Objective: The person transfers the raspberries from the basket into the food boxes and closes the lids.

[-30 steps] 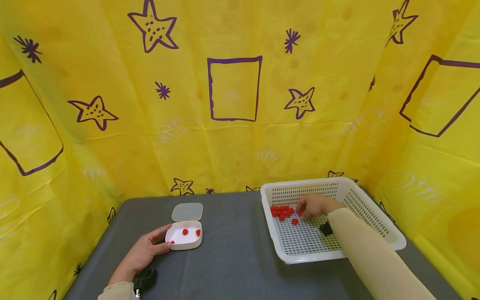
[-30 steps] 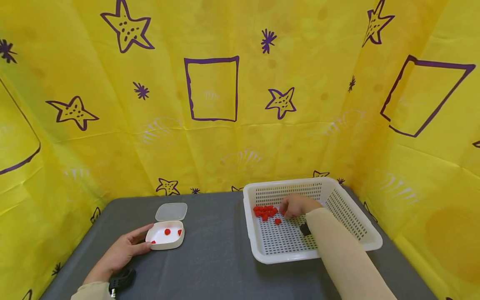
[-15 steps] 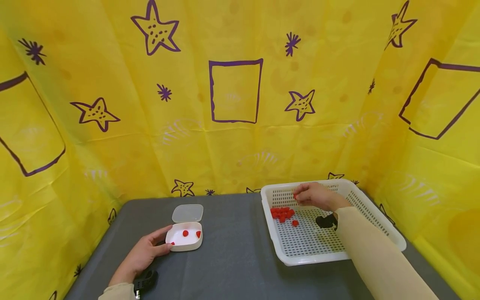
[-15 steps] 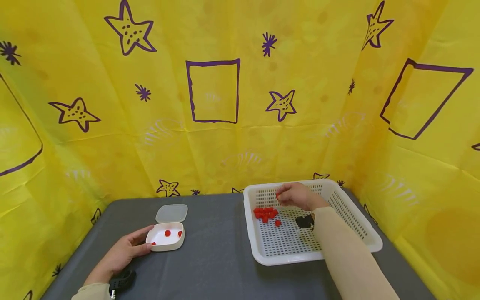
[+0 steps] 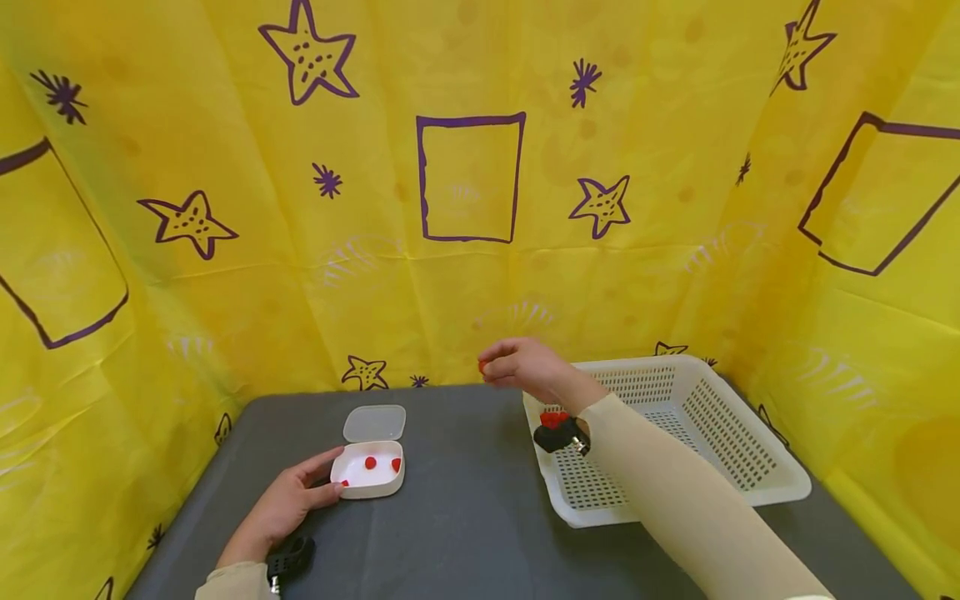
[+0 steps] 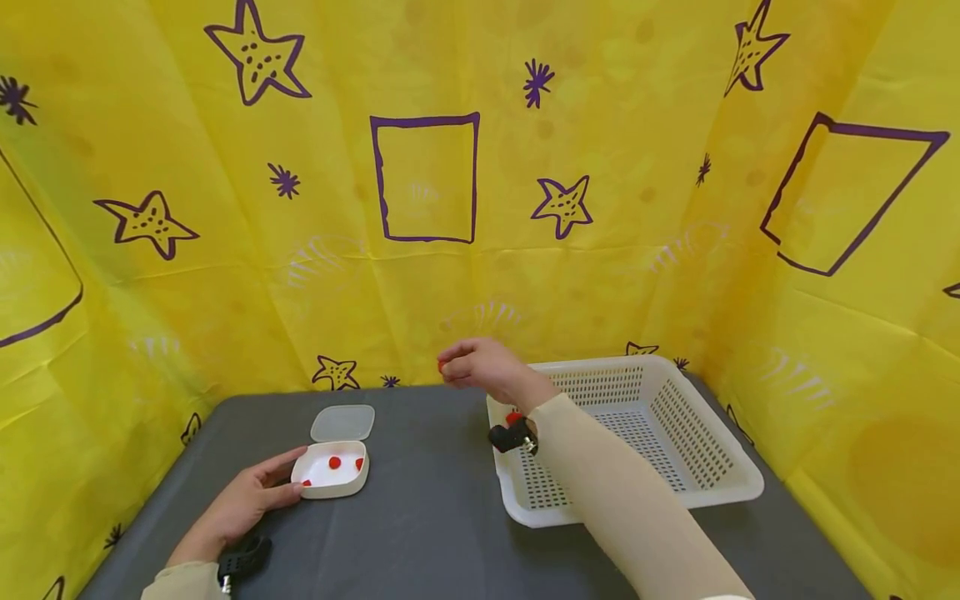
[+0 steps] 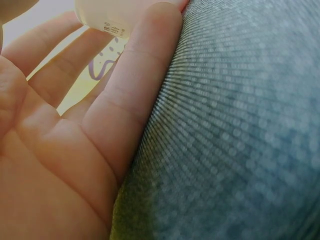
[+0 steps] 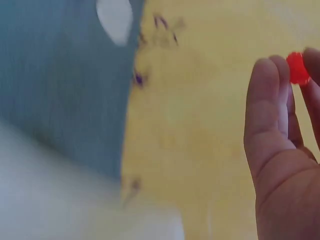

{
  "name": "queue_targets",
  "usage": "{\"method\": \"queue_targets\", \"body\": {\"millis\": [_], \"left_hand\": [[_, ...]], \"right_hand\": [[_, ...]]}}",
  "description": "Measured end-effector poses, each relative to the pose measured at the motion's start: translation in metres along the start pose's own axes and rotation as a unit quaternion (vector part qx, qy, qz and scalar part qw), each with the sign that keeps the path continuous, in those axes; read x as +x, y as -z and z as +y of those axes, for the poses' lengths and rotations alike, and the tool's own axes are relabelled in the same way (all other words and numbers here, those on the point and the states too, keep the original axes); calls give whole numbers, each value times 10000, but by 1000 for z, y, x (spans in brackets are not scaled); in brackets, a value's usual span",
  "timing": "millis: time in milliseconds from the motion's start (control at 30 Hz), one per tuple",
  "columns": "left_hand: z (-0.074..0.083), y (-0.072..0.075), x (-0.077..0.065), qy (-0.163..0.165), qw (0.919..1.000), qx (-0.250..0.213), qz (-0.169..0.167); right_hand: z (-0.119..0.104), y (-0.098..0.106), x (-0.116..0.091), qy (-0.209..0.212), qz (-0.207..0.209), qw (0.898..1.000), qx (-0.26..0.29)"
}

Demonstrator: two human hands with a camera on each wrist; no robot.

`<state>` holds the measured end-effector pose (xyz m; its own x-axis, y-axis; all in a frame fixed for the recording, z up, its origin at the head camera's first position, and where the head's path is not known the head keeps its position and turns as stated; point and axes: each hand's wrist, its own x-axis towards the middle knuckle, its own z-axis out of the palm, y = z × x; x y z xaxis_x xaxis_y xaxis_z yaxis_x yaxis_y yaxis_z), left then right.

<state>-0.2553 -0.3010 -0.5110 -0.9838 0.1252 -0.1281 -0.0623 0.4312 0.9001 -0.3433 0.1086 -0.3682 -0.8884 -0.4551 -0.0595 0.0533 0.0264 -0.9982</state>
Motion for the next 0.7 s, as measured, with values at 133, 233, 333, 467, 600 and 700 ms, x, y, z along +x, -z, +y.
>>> {"method": "queue_targets", "body": {"millis": [133, 233, 333, 467, 600, 700], "left_hand": [[0, 1, 0, -13, 10000, -39, -16], [0, 2, 1, -43, 10000, -15, -21], [0, 2, 2, -108, 9999, -2, -2], [0, 2, 2, -219, 9997, -57, -56], [1, 1, 2, -258, 9996, -73, -62], [1, 2, 1, -216, 9997, -55, -26]], "right_hand": [[6, -51, 13, -84, -311, 9988, -367], [17, -81, 22, -172, -342, 9974, -603], [29, -102, 29, -236, -149, 9971, -713], [44, -120, 36, -359, 250, 9959, -795], [52, -131, 39, -419, 504, 9943, -840], [54, -139, 39, -461, 579, 9939, -819]]}}
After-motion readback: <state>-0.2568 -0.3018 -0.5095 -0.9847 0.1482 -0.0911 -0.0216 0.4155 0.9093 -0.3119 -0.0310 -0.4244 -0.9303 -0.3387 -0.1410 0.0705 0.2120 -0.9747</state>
